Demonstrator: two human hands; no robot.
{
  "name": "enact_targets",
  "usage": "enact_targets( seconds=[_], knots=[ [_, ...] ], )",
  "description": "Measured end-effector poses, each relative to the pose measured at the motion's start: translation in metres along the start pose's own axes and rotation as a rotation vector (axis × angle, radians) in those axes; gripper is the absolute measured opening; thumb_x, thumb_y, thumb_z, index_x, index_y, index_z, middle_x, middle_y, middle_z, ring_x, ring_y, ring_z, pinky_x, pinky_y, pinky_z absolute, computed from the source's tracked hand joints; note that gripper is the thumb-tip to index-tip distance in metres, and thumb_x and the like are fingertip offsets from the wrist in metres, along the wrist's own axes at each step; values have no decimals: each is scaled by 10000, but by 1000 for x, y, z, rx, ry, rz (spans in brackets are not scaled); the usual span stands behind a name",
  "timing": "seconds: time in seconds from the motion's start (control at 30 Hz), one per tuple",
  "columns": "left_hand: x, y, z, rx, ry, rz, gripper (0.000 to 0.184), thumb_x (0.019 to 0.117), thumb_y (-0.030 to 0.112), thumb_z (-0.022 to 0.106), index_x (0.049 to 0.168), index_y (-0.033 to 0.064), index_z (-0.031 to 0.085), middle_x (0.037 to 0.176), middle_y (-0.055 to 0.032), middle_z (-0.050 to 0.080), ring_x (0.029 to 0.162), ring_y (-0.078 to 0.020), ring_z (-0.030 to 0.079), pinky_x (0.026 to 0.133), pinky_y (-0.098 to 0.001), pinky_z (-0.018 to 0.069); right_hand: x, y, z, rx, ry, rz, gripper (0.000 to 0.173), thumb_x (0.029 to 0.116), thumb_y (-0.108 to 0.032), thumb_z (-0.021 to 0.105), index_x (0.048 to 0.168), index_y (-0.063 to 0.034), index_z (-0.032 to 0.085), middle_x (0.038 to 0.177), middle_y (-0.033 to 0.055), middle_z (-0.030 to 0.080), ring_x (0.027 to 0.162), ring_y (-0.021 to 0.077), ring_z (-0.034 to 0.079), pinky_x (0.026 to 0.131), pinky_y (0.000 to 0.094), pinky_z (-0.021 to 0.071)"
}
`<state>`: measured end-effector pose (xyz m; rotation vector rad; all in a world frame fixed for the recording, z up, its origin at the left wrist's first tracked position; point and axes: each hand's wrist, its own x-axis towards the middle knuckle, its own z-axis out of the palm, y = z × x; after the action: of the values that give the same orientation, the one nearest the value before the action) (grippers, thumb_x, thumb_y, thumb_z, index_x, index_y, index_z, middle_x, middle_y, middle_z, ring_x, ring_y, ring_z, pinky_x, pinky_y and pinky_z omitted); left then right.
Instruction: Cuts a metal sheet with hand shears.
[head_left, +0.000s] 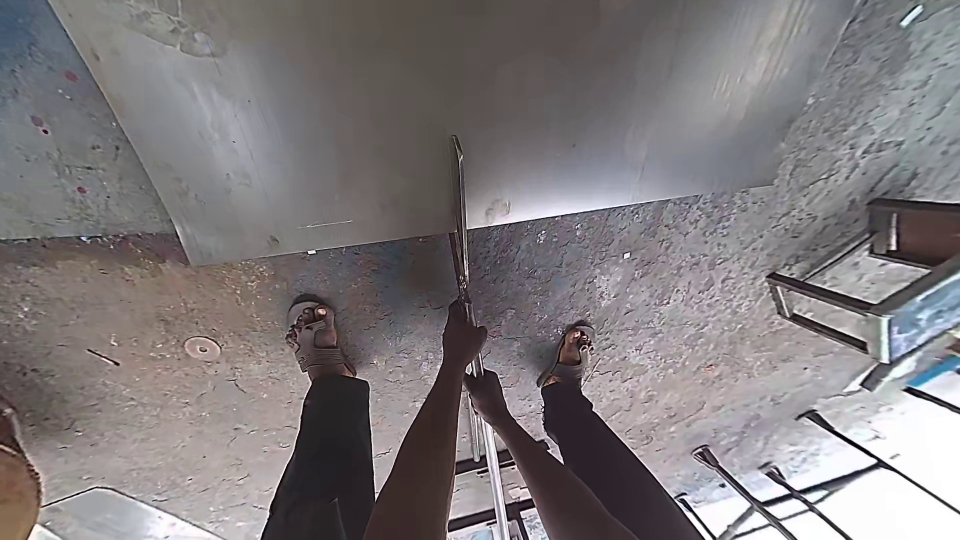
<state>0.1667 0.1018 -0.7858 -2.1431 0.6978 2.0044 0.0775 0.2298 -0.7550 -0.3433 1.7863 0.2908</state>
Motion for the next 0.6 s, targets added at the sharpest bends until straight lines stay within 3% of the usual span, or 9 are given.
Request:
enact_targets(
  seconds=[0.6],
  knots=[
    [-6,-18,-2,-15,-14,22,773,755,145,746,1463,133,435,1006,-141,694,907,-280,695,791,-520,573,-20,-4,9,-72,-2,53,297,963,-352,639,808,-100,614,620,38,521,514,190,517,510,418,455]
  ],
)
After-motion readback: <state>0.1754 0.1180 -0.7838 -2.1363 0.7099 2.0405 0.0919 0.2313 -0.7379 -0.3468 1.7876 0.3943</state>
